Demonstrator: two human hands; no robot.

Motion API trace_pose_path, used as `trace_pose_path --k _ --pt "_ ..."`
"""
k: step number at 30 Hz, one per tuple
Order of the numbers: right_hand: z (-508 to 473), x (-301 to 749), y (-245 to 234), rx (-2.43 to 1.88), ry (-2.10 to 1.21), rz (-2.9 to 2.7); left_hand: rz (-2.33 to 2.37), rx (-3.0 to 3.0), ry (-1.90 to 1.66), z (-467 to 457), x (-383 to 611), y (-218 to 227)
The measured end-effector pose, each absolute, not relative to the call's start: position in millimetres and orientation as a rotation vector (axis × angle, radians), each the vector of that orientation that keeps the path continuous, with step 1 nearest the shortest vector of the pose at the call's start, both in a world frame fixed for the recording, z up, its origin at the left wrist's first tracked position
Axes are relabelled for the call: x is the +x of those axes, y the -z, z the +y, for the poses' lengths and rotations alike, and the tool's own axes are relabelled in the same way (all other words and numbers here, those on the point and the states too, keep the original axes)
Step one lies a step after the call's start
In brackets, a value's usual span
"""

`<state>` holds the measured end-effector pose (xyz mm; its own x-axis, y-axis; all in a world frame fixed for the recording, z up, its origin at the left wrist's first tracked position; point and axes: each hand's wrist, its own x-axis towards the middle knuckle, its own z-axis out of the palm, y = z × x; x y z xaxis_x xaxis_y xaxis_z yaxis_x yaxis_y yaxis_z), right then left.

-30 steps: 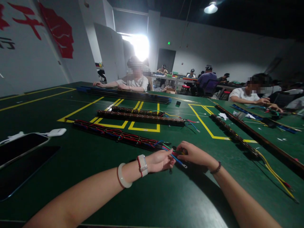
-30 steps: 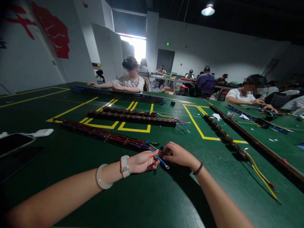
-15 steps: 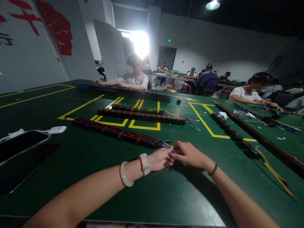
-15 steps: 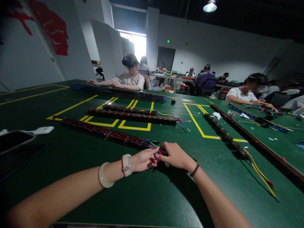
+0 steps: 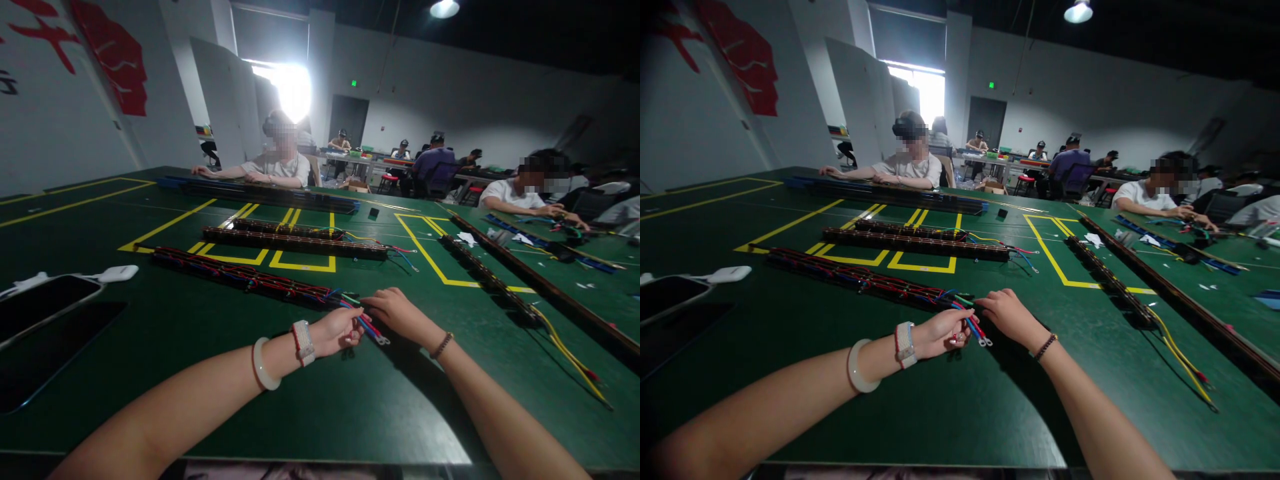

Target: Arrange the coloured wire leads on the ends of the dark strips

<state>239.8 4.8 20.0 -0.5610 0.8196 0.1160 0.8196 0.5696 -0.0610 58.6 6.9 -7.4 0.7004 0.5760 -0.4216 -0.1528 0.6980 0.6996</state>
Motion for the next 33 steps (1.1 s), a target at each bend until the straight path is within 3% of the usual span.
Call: trace_pose_path --k 14,28,33 --pt "21.5 231.6 -12.7 -1.268 0.744 -2.654 0.588 0.7 -0.385 11.1 55.9 15.5" --pt "54.8 228.0 -2.7 -1.287 0.766 -2.719 0.585 0.692 -0.273 12.3 49.1 4.4" --pt "47.2 231.6 -0.4 -1.259 0.634 -2.681 0.591 0.665 -0.298 12.6 49.9 6.3"
